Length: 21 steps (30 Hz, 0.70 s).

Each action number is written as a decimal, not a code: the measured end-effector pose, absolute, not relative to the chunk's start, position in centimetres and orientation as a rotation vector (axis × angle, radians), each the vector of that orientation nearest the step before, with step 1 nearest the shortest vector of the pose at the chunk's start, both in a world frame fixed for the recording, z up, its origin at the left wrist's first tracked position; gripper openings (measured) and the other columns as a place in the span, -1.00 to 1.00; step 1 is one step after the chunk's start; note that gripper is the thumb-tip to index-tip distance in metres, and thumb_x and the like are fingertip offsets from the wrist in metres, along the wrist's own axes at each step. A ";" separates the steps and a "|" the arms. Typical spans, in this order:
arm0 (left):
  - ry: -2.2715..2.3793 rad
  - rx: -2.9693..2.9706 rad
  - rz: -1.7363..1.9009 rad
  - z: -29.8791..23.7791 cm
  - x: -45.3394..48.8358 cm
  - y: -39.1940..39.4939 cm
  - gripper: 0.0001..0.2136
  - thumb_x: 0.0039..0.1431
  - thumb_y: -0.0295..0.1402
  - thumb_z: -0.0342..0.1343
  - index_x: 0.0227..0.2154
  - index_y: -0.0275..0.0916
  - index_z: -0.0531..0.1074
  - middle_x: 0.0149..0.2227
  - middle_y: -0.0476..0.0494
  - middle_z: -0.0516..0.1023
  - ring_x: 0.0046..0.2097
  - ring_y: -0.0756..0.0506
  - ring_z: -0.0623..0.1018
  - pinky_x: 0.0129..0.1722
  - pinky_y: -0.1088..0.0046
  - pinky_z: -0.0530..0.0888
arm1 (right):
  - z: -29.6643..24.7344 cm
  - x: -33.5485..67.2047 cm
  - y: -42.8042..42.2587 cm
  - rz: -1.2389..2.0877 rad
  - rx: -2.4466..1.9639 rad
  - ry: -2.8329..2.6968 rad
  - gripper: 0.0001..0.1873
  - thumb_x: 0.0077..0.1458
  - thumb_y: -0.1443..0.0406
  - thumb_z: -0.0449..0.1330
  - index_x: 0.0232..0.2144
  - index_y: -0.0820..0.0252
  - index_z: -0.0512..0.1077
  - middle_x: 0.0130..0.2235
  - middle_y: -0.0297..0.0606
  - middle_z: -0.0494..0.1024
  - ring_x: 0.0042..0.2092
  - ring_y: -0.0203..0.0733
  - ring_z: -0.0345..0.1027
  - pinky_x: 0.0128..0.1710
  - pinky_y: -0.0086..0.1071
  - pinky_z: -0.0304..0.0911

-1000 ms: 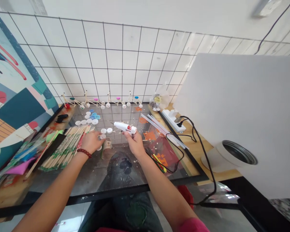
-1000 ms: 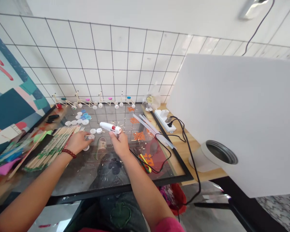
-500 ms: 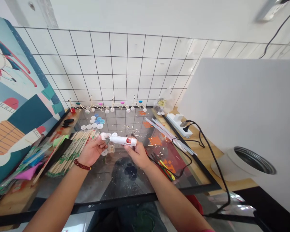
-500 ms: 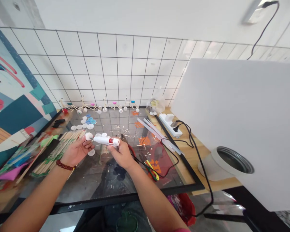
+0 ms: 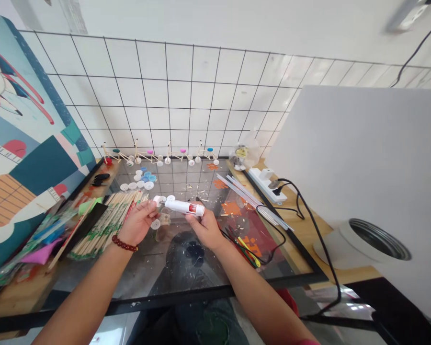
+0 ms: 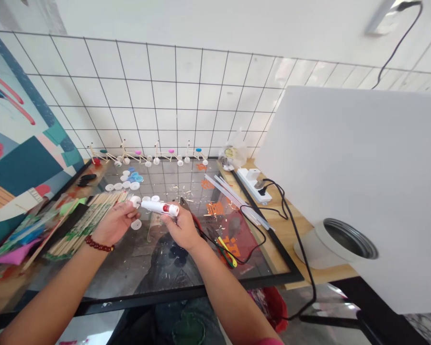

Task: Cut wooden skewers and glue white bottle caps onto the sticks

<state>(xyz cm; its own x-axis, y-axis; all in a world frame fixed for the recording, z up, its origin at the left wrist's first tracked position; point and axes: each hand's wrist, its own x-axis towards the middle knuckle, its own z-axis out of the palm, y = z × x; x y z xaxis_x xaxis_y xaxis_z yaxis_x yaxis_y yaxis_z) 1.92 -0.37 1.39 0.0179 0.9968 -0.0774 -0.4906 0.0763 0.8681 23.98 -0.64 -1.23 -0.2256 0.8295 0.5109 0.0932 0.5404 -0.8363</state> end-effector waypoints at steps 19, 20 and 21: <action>1.025 0.859 1.784 1.2 2.3 -0.1 -0.74 -0.29 -0.44 0.44 -0.42 -0.23 0.60 -0.59 0.10 0.36 -0.50 0.07 0.35 -0.37 0.48 0.39 | -0.8 23.7 -0.2 1.170 -0.784 -1.432 -0.41 0.07 -0.21 0.19 -0.25 0.21 0.48 -0.38 -0.24 0.54 -0.32 -0.17 0.38 -0.25 -0.31 0.31; 1.114 0.921 1.816 1.1 2.1 -0.1 -0.73 -0.27 -0.44 0.43 -0.39 -0.23 0.60 -0.58 0.10 0.36 -0.50 0.06 0.33 -0.38 0.48 0.37 | -0.7 23.8 -0.2 1.161 -0.796 -1.434 -0.40 0.07 -0.21 0.18 -0.24 0.21 0.48 -0.39 -0.24 0.54 -0.32 -0.17 0.38 -0.26 -0.31 0.31; 1.204 1.001 1.810 1.0 1.8 -0.1 -0.72 -0.24 -0.43 0.42 -0.36 -0.22 0.60 -0.55 0.08 0.39 -0.48 0.05 0.34 -0.38 0.47 0.36 | -0.7 23.8 -0.2 1.155 -0.805 -1.435 -0.40 0.08 -0.21 0.18 -0.23 0.21 0.48 -0.40 -0.24 0.53 -0.32 -0.17 0.38 -0.26 -0.31 0.30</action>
<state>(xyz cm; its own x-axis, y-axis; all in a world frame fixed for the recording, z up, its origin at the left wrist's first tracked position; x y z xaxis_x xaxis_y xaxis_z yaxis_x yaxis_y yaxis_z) 1.83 -0.09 1.01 -0.4294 0.8794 0.2058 -0.1501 -0.2942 0.9439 23.82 -0.18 -0.73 -0.1969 0.9273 0.3185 -0.1126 0.3013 -0.9469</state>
